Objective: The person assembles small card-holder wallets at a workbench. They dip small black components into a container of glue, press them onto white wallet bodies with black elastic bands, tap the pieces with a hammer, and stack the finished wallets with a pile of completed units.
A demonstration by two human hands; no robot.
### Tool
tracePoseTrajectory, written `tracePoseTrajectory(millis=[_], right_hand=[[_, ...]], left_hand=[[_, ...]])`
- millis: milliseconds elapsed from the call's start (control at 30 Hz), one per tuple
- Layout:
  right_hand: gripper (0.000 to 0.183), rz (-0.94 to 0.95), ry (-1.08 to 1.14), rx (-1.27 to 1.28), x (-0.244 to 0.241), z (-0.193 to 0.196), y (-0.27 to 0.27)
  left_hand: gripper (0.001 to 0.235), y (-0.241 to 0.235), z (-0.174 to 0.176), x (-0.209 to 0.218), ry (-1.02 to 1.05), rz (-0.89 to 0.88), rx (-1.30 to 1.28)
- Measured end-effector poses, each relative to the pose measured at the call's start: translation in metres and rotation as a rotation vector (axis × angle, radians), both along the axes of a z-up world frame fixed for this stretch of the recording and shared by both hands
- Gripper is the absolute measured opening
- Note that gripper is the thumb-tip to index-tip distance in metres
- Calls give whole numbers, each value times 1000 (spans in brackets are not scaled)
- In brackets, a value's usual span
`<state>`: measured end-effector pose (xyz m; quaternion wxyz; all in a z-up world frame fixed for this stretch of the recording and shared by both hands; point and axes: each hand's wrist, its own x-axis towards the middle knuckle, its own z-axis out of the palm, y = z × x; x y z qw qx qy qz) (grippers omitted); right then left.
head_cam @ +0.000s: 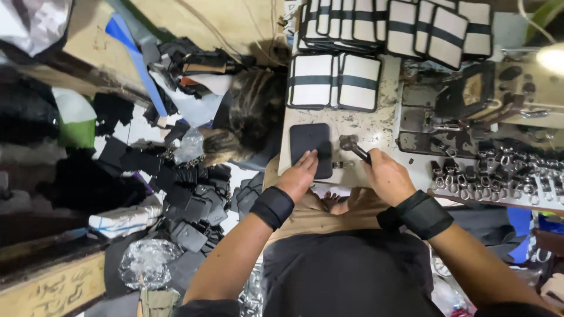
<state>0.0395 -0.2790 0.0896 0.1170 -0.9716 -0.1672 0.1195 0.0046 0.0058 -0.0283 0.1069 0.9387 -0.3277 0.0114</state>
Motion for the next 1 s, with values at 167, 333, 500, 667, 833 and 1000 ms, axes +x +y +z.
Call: tracePoseTrajectory(millis=[167, 333, 500, 667, 833, 1000], right_hand=[[24, -33, -117, -13, 5, -31, -30], [28, -43, -166, 16, 1, -47, -40], [34, -46, -114, 54, 0, -44, -43], [46, -11, -164, 26, 0, -52, -50], [52, 59, -215, -10, 1, -31, -41], [51, 165, -365, 113, 5, -30, -38]], left_hand=[[63, 0, 3, -1, 60, -8, -20], [58, 2, 0, -8, -24, -63, 82], [46, 10, 23, -25, -86, -38, 85], [47, 49, 122, -47, -174, 58, 84], [37, 105, 214, -108, -190, 277, 133], [69, 161, 193, -189, 11, 481, 119]])
